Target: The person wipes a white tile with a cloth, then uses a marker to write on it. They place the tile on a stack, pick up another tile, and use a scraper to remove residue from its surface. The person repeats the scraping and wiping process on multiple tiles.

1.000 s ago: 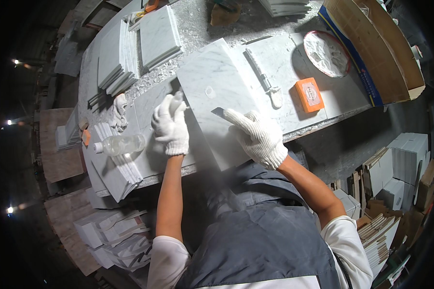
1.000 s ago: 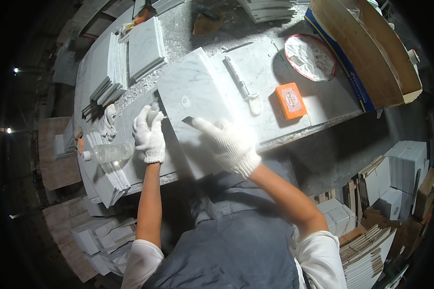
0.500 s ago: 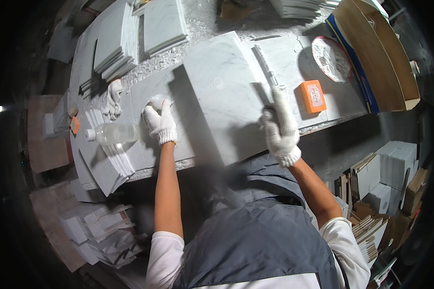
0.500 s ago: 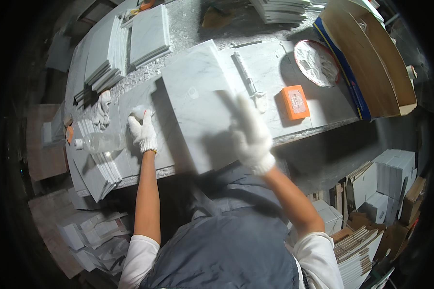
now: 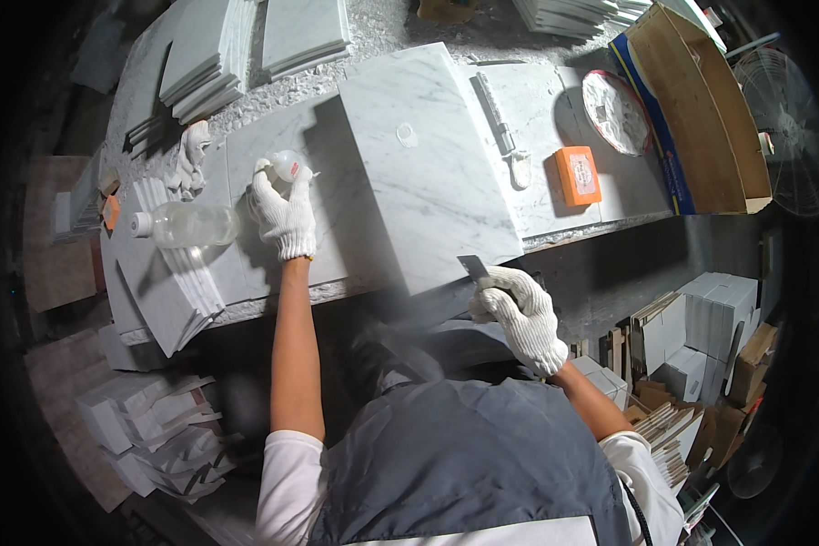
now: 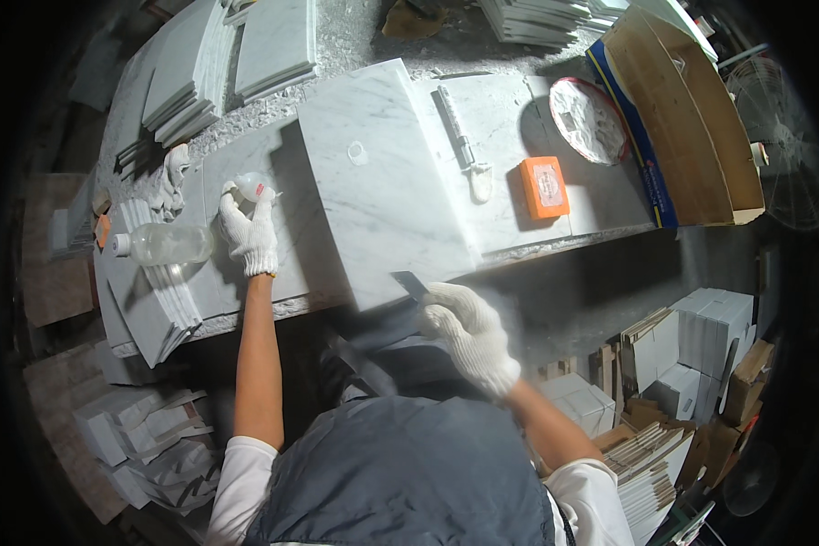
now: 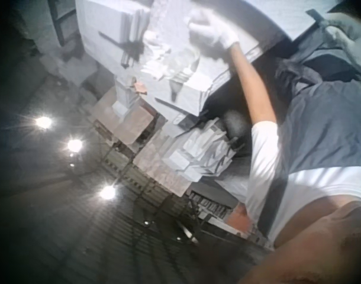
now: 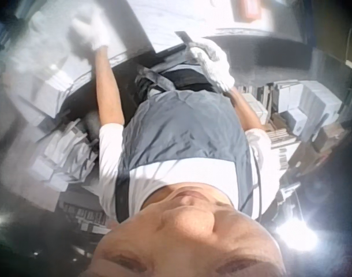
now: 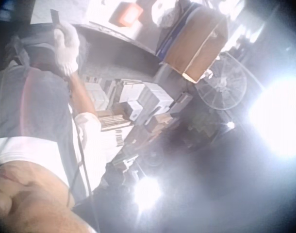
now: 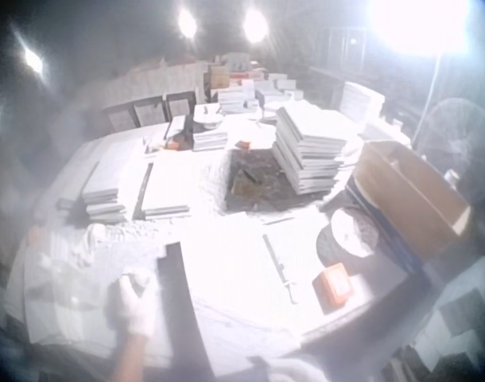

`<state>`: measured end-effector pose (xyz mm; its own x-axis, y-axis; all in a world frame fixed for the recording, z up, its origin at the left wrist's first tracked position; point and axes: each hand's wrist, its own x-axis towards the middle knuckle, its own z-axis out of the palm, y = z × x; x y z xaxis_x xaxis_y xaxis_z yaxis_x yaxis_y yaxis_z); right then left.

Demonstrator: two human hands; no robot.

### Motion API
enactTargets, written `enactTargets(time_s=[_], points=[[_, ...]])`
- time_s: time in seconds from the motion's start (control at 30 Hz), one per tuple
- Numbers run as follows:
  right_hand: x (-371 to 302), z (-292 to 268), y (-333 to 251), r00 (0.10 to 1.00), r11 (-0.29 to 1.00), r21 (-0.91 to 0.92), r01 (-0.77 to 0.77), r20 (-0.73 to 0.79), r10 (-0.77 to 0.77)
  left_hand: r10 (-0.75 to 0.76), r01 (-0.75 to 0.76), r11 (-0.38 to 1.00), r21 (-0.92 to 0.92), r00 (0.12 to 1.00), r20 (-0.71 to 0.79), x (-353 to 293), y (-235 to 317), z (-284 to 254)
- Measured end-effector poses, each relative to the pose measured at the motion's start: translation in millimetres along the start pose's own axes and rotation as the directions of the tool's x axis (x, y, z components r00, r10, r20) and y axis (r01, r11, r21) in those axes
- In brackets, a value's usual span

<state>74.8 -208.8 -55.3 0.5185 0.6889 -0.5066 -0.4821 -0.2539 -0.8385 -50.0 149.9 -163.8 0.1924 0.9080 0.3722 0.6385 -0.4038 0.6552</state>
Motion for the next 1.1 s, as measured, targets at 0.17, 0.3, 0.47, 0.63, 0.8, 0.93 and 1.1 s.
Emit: enactTargets(time_s=[0.17, 0.3, 0.47, 0.63, 0.8, 0.93, 1.1], points=[[4.8, 10.6, -3.3, 0.979, 1.000, -0.003, 0.007, 0.202, -0.007, -0.046, 0.037, 0.979, -0.203, 0.998, -0.039, -21.4, 5.6, -18.0], [7.2, 9.5, -5.1, 0.920, 0.848, -0.430, 0.309, 0.362, -0.152, -0.010, 0.006, 0.982, -0.190, 1.000, -0.024, -52.8, 31.3, -49.1], [8.2, 9.5, -10.3, 0.940, 0.932, -0.331, 0.147, 0.340, -0.027, 0.344, -0.333, 0.928, -0.165, 0.938, 0.041, -85.4, 78.6, -71.1], [9.4, 2.4, -16.3, 0.950, 0.966, -0.187, 0.179, 0.289, -0.120, 0.626, -0.606, 0.780, -0.154, 0.754, 0.202, -59.7, 114.5, -44.6], [4.0, -20.9, -24.4, 0.980, 0.997, -0.065, 0.043, 0.199, -0.029, 0.767, -0.764, 0.631, -0.133, 0.588, 0.257, -15.5, 138.4, 7.8], [1.5, -32.7, -26.5, 0.987, 0.990, -0.101, 0.095, 0.136, -0.081, 0.684, -0.773, 0.633, 0.031, 0.578, 0.446, 5.2, 141.2, 29.0], [4.9, -36.2, -25.1, 0.986, 0.997, -0.036, 0.065, 0.154, -0.059, 0.607, -0.743, 0.667, 0.062, 0.590, 0.532, 28.6, 139.2, 37.8]])
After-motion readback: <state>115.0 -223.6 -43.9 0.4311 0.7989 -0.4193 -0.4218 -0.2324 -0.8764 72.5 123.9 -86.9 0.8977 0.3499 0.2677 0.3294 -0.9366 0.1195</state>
